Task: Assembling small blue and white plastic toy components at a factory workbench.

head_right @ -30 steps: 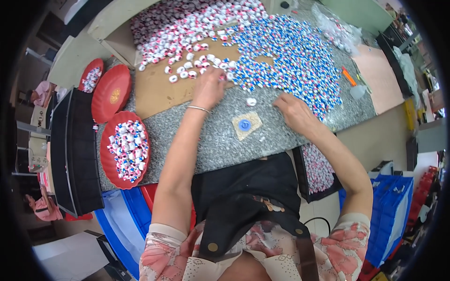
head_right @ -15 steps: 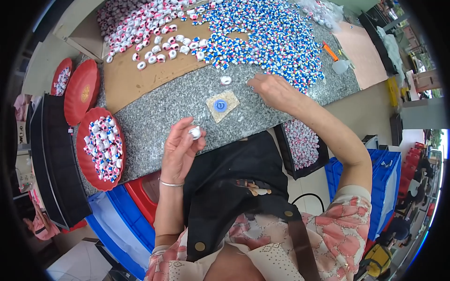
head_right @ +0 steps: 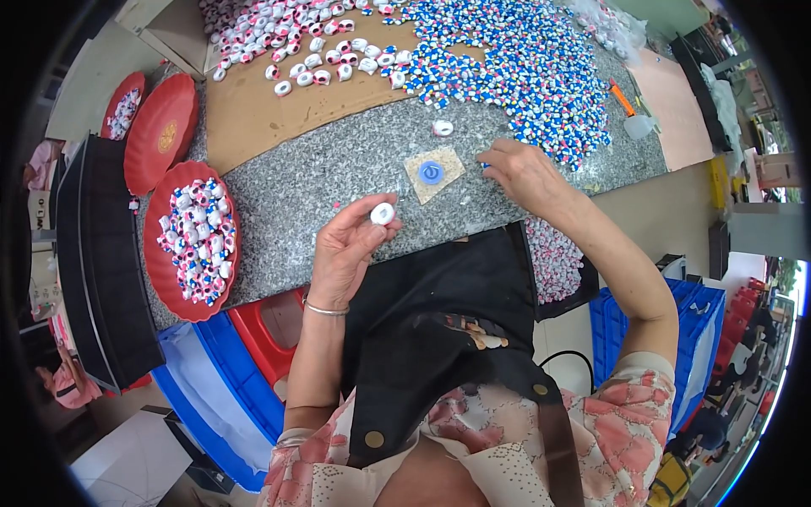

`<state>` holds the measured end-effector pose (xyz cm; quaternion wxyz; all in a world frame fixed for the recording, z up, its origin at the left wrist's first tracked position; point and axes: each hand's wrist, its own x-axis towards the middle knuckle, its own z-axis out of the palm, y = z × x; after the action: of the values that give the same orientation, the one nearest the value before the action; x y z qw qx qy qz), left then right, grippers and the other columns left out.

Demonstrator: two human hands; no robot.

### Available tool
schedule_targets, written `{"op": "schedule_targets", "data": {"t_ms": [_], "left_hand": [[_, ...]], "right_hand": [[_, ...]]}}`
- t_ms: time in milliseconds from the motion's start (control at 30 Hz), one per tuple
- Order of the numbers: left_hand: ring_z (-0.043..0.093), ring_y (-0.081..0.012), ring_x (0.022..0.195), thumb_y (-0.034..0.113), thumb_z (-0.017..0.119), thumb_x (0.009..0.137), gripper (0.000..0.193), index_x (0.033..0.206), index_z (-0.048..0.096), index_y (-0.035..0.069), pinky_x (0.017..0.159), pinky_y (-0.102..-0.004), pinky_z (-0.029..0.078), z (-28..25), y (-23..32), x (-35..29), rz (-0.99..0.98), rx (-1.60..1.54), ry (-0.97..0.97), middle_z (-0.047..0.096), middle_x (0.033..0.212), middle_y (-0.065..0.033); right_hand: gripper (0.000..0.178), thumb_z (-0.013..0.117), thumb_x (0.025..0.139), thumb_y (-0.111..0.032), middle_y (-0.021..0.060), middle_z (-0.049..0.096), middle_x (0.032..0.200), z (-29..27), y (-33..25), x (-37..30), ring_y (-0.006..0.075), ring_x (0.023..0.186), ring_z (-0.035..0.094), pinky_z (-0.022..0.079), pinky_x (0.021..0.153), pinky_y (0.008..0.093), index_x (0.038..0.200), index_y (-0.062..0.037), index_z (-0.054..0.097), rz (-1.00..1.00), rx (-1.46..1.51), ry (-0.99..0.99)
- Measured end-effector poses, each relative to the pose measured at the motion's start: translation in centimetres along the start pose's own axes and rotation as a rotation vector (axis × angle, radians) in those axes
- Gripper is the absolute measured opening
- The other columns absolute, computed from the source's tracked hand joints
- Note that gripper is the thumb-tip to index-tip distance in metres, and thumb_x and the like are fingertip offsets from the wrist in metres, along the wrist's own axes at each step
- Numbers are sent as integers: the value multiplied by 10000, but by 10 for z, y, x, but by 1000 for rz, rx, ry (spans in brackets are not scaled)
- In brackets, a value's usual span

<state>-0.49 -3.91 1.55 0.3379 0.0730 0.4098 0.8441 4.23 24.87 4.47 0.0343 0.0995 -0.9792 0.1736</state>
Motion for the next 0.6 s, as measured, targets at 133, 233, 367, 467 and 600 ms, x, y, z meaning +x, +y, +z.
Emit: {"op": "schedule_targets", "data": {"t_ms": [133, 233, 367, 467, 600], "left_hand": [[649, -152, 968, -73, 629, 861, 355, 1207, 568, -31, 874, -264, 526, -12, -10, -1, 46, 87, -40, 668, 1024, -81], [644, -143, 976, -74, 638, 856, 361, 1207, 568, -22, 867, -247, 522, -14, -11, -1, 29, 158, 20, 668, 1042, -92], [649, -149, 950, -89, 646, 836, 362, 1188, 580, -28, 862, -255, 523, -12, -8, -1, 53, 174, 37, 662, 1048, -90], [651, -147, 948, -91, 642, 841, 360, 1190, 575, -30, 849, -247, 526, -11, -6, -3, 65, 215, 63, 663, 1042, -95], [648, -148, 955, -103, 637, 840, 370, 1196, 567, -31, 848, -245, 529, -12, -6, -3, 121, 252, 83, 666, 1038, -105]], "right_hand": [[167, 654, 811, -35, 143, 611, 856, -2, -5, 1, 341, 779, 623, 503, 658, 412, 974, -3, 652, -15, -8, -41], [165, 658, 810, -37, 149, 625, 849, -4, -11, 2, 344, 772, 626, 505, 657, 411, 971, -1, 658, 5, -22, -55], [155, 661, 811, -40, 162, 656, 844, -5, -9, 2, 343, 772, 638, 510, 667, 406, 960, 2, 668, 6, 3, -21], [148, 659, 814, -41, 162, 660, 847, -7, -12, 3, 342, 779, 640, 512, 673, 402, 955, 5, 669, -1, 21, -23], [144, 653, 807, -33, 137, 643, 853, -13, -37, 22, 330, 797, 633, 509, 678, 401, 947, -4, 666, -117, 68, 20]]}}
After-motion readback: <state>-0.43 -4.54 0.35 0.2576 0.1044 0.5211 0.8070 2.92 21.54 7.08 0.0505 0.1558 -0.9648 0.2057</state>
